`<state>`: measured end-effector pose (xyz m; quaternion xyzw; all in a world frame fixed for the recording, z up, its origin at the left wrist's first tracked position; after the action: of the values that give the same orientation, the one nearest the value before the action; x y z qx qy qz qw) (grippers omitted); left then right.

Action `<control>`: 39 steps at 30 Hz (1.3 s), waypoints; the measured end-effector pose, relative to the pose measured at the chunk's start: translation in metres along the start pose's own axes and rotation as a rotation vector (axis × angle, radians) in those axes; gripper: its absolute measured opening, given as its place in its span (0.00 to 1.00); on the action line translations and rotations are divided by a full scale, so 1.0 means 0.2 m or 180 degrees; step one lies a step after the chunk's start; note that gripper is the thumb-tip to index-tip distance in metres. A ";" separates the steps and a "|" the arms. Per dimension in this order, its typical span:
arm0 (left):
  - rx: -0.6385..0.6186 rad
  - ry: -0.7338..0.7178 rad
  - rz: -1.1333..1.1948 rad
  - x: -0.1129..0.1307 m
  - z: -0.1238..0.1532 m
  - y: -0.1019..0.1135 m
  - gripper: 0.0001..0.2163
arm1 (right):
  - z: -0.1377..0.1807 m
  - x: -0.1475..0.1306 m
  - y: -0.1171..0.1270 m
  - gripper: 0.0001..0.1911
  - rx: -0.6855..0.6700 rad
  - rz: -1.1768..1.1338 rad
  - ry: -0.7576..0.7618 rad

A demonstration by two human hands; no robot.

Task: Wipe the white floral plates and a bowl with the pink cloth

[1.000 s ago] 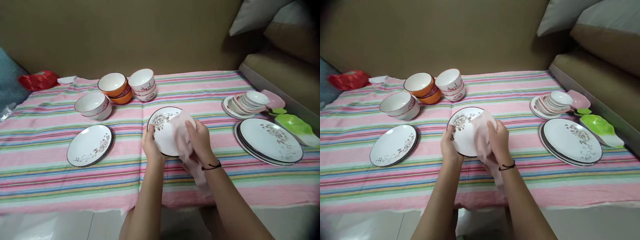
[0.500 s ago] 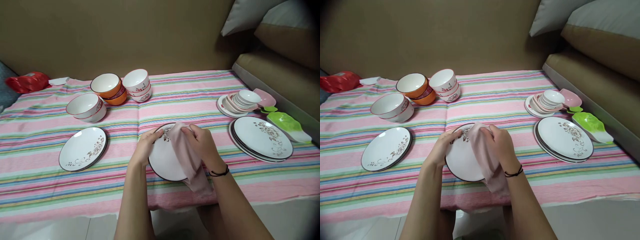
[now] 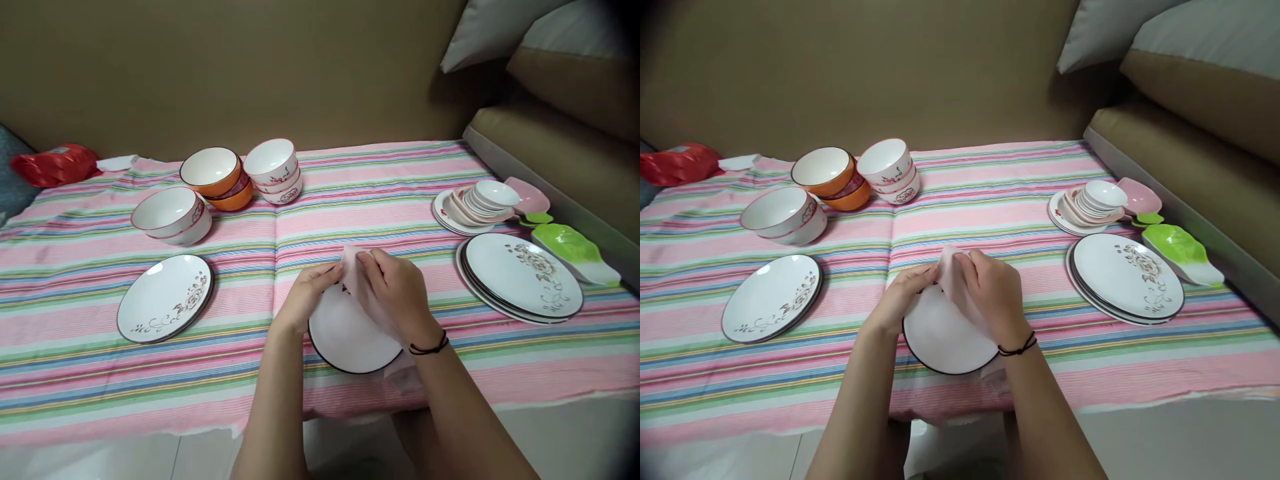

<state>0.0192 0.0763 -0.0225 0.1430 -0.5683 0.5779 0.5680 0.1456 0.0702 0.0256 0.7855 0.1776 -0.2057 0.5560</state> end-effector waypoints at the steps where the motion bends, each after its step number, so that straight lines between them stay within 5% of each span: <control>1: 0.0016 -0.0051 0.0091 0.00 0.00 0.00 0.10 | 0.00 0.01 0.01 0.22 0.0065 0.0028 -0.0063; 15: 0.1287 -0.0588 0.1193 0.02 0.01 0.19 0.18 | -0.01 0.12 0.01 0.18 0.0307 -0.0651 -0.0629; 24: 0.1855 -0.0944 0.1714 0.02 0.02 0.28 0.17 | 0.02 0.05 -0.06 0.15 0.0253 -0.1166 -0.0918; 29: 0.1677 -0.0937 0.1362 0.08 0.01 0.28 0.16 | 0.01 0.07 -0.08 0.16 0.0177 -0.1158 -0.0923; 33: 0.1287 -0.0488 0.0839 0.10 0.00 0.26 0.15 | 0.00 0.11 -0.05 0.18 0.0189 -0.1149 -0.0739; 39: 0.0535 0.0339 -0.0047 0.04 0.06 0.22 0.12 | 0.02 0.02 -0.13 0.23 -0.0766 -0.1446 -0.0167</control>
<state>-0.0254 0.0833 -0.0337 0.1634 -0.4858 0.6261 0.5876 0.1356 0.0762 0.0008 0.6480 0.3583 -0.3230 0.5894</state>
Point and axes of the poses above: each hand's wrist, its own z-axis away from the middle knuckle, its own y-axis out of the back of the hand, x = y × z, the point moved 9 cm from there along -z, towards the middle knuckle, and after that the axes turned 1 degree about -y, right-handed, at the moved point
